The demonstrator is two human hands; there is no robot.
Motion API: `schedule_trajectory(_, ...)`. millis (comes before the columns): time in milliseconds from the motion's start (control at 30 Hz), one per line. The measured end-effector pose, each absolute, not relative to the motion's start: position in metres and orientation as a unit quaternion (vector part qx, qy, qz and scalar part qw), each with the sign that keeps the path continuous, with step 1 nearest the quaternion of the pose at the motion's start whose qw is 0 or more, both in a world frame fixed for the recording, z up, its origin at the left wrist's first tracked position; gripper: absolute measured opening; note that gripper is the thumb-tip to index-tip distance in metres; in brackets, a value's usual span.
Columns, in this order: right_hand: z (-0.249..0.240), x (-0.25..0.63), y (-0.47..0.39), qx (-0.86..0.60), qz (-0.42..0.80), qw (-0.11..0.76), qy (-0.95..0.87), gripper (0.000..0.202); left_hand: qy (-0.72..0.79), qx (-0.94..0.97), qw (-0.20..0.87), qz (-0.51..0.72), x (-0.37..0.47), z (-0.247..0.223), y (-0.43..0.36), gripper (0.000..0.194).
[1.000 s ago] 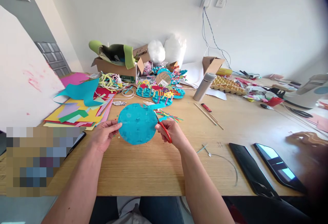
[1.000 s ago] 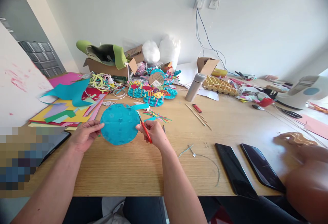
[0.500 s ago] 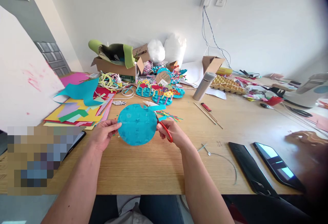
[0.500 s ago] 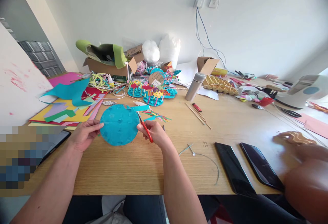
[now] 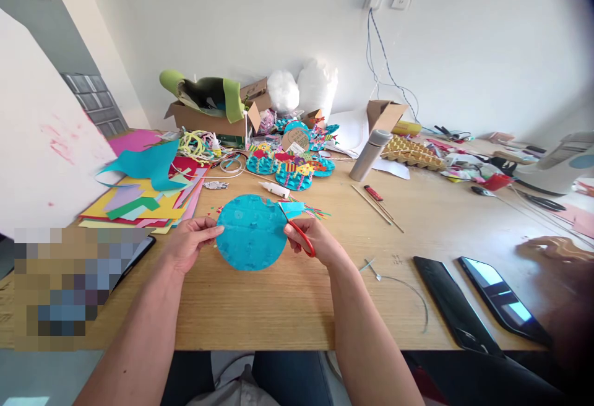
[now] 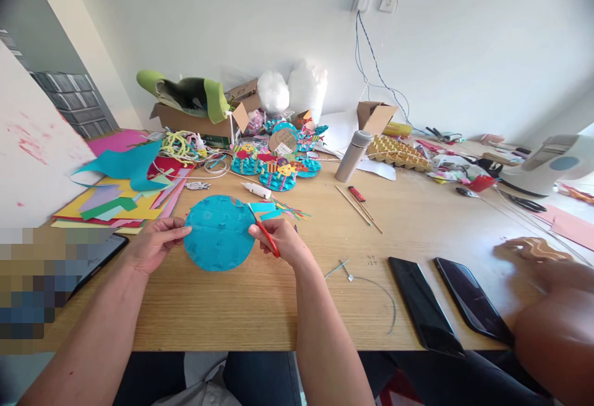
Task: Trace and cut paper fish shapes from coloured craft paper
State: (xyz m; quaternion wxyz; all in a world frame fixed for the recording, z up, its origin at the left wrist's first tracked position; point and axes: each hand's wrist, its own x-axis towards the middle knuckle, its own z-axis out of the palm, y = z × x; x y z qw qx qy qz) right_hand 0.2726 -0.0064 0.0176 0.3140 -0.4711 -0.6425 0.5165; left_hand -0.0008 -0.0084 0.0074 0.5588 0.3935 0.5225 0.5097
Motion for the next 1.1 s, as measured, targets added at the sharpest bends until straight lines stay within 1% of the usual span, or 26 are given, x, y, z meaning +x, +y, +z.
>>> schedule_trajectory(467, 0.0211, 0.2731, -0.0075, -0.472, 0.51, 0.315, -0.646, 0.057, 0.519, 0.393, 0.561, 0.511, -0.0037, 0.0041, -0.0077, 0.031)
schedule_trajectory(800, 0.0188, 0.2732, -0.0065, -0.475, 0.524, 0.32, -0.63, 0.052, 0.514, 0.402, 0.556, 0.515, -0.0036, 0.0045, -0.0079, 0.029)
schedule_trajectory(1100, 0.0216, 0.2783, -0.0083, -0.465, 0.515, 0.296, -0.656, 0.052, 0.512, 0.426, 0.562, 0.491, -0.0057, 0.0041, -0.0086, 0.026)
